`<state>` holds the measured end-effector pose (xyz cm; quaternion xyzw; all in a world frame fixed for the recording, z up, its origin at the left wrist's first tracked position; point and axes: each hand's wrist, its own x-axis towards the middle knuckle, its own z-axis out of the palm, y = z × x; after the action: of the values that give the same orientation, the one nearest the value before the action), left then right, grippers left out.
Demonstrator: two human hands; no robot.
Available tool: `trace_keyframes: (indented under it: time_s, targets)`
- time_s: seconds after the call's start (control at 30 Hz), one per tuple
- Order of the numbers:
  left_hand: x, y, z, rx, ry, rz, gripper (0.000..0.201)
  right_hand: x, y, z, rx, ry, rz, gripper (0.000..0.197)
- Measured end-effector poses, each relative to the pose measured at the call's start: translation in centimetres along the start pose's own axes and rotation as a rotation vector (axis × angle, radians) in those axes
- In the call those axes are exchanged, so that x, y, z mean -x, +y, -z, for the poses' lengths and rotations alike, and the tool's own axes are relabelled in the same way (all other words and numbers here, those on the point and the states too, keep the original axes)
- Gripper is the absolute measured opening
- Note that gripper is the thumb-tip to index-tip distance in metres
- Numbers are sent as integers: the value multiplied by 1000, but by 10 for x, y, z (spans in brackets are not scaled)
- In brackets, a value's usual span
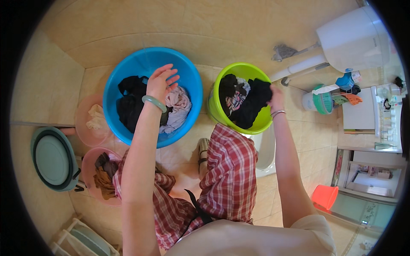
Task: The person transfers clothes from a green bucket into a blue basin, then fills the green bucket with water from a wall-mounted tap and pours it into the basin. They proceed to wash the clothes by hand, scrubbing and rinsing them under running water before transferring some items back into the green bucket.
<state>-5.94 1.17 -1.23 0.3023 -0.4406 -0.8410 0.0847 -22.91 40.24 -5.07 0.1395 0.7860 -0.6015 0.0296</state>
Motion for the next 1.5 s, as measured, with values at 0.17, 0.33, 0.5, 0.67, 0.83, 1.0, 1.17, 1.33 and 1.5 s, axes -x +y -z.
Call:
trace_keyframes:
  time_s: [0.17, 0.33, 0.5, 0.67, 0.83, 1.0, 1.17, 1.33, 1.5]
  targets:
    - [-8, -29, -1, -231, -125, -3, 31, 86, -130, -8, -636, -208, 232, 28]
    - [18, -77, -51, -350, -355, -273, 59, 165, -191, -19, -833, -495, 488, 37]
    - [21, -67, -50, 59, -517, -190, 57, 215, -209, -63, -600, -115, 805, 51]
    - [33, 39, 1, 76, -271, -151, 26, 203, -222, -80, -660, -285, 723, 40]
    - [38, 66, 60, -391, 10, -475, 35, 196, -185, -140, -368, -560, 558, 14]
    - [35, 74, 93, -196, 165, -290, 24, 203, -128, -193, -160, -714, 508, 11]
    - [6, 55, 147, -683, 322, -477, 23, 224, -85, -227, 211, -1050, 652, 19]
    - [10, 59, 128, -812, 420, -541, 28, 204, -67, -226, 674, -852, 745, 20]
    - [29, 64, 89, -534, 275, -328, 21, 108, -71, -189, 689, -450, 443, 25]
